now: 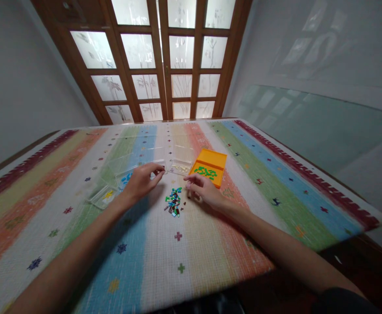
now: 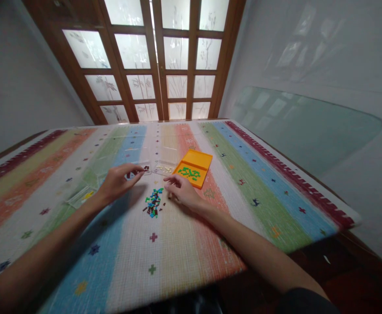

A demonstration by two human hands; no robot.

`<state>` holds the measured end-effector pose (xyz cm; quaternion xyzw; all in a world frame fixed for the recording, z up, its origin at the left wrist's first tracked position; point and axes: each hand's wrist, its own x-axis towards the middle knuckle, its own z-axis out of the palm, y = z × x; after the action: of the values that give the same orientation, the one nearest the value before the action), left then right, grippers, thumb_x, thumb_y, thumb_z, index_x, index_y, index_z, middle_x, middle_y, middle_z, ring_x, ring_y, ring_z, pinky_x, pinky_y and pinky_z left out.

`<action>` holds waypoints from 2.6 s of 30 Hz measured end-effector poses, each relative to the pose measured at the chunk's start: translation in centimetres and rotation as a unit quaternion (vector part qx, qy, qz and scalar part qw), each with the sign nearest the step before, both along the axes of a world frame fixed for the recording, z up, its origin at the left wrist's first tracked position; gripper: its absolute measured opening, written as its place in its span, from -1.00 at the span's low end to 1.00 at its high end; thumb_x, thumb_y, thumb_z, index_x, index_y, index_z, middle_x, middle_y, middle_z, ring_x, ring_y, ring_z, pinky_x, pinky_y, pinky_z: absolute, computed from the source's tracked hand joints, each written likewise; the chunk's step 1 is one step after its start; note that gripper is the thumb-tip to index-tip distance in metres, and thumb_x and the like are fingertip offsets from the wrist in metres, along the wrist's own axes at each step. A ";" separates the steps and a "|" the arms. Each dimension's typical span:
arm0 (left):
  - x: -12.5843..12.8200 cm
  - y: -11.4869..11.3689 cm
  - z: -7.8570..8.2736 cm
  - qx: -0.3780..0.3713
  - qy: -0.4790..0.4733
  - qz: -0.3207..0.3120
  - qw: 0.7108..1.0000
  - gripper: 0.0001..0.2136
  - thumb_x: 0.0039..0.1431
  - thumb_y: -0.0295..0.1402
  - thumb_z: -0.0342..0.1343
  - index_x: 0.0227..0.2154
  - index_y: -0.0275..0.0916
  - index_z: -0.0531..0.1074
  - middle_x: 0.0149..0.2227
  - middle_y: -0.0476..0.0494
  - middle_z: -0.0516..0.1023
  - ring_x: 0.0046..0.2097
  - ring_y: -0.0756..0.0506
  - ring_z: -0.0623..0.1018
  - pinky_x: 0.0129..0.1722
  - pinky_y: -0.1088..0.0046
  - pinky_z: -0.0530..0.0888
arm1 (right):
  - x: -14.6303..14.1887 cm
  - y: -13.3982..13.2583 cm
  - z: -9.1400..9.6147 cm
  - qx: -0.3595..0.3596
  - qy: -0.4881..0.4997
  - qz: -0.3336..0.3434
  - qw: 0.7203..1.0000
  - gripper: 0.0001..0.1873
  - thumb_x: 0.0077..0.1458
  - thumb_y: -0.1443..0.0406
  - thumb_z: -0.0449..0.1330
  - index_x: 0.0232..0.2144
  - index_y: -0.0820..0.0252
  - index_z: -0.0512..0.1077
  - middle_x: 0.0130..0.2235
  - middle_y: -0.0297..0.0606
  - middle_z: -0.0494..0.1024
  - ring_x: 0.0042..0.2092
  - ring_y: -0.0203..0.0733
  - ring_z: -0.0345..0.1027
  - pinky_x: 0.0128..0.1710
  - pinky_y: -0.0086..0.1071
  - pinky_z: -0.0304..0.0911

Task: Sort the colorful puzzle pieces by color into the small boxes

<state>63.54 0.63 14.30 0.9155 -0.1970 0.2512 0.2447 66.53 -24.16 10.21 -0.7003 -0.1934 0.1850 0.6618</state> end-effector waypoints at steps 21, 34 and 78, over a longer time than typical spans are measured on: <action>5.0 2.9 -1.0 0.116 0.113 0.105 0.981 -0.76 0.22 -0.43 0.00 -0.30 -0.25 0.61 -0.22 -0.27 0.66 -0.18 -0.21 0.60 -0.12 0.30 0.45 | -0.3 0.5 -0.4 -0.082 -0.147 -0.030 0.985 -0.78 0.07 0.39 0.17 -0.18 0.16 0.36 -0.26 -0.27 0.42 -0.31 -0.21 0.28 -0.26 -0.27 0.24; -2.6 -0.6 -0.9 0.083 0.176 -0.128 0.972 -0.80 0.31 -0.40 0.05 -0.16 -0.20 0.58 -0.20 -0.15 0.58 -0.20 -0.08 0.56 -0.14 0.40 0.47 | -0.5 1.0 -0.9 -0.157 -0.323 0.060 0.932 -0.83 0.17 0.43 0.21 -0.21 0.20 0.57 -0.17 -0.23 0.36 -0.29 -0.27 0.25 -0.23 -0.32 0.27; -2.1 -2.8 -2.7 0.077 0.227 -0.089 0.967 -0.82 0.26 -0.44 0.02 -0.27 -0.22 0.55 -0.33 -0.14 0.53 -0.31 -0.08 0.49 -0.24 0.38 0.43 | 0.1 0.8 -0.5 -0.212 -0.378 0.116 0.894 -0.81 0.16 0.43 0.23 -0.22 0.14 0.60 -0.22 -0.22 0.43 -0.21 -0.17 0.30 -0.14 -0.25 0.26</action>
<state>61.44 -2.12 11.64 0.9432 -0.2362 -0.0017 0.2335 66.60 -23.40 9.69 -0.8134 -0.4653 0.0187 0.3487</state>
